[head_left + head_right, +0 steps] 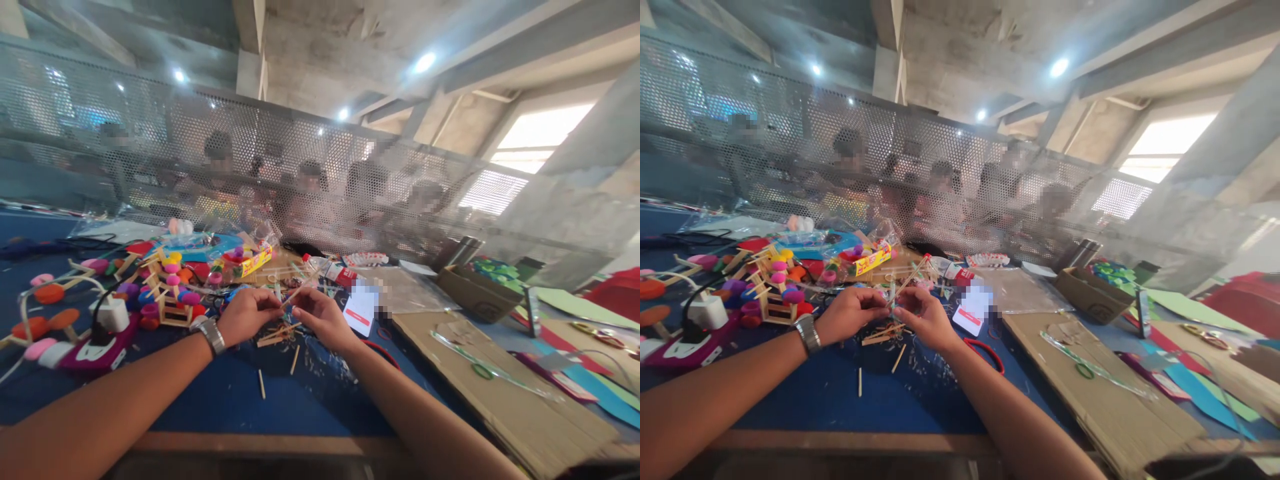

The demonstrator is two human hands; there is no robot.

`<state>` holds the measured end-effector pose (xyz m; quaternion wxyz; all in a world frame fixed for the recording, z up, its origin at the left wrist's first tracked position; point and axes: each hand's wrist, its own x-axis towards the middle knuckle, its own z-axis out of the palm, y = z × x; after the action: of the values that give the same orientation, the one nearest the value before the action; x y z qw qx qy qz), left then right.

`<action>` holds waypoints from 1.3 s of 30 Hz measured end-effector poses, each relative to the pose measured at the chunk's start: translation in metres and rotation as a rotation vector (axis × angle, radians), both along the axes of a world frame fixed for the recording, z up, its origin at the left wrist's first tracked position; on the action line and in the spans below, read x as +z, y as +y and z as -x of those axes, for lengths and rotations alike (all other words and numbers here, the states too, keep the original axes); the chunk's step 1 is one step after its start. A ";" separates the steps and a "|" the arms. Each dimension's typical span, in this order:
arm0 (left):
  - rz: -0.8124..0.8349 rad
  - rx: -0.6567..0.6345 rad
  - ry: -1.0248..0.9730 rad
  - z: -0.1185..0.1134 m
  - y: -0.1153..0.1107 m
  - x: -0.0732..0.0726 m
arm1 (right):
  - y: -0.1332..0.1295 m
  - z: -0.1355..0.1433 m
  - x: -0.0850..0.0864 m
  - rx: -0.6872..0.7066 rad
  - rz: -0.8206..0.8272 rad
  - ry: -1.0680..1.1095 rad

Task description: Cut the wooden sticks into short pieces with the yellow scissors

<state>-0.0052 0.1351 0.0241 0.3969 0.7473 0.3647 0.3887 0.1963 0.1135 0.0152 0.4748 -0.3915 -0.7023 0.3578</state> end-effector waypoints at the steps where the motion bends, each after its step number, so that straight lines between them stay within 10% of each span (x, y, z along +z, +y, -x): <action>1: -0.010 0.013 -0.012 0.000 0.001 0.000 | 0.001 0.001 0.003 0.006 0.012 -0.010; 9: -0.033 0.066 -0.085 0.001 0.004 -0.002 | -0.016 -0.015 0.037 -0.009 -0.074 -0.800; 16: -0.053 0.064 -0.116 -0.001 0.004 -0.003 | -0.066 -0.069 0.045 -0.178 0.190 -1.211; 39: 0.047 -0.008 -0.144 -0.002 -0.001 0.004 | -0.082 -0.086 0.021 -0.264 0.141 -1.047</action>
<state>-0.0035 0.1340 0.0276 0.4413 0.7092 0.3411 0.4312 0.2826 0.0320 0.0364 0.0751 -0.6334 -0.7638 0.0987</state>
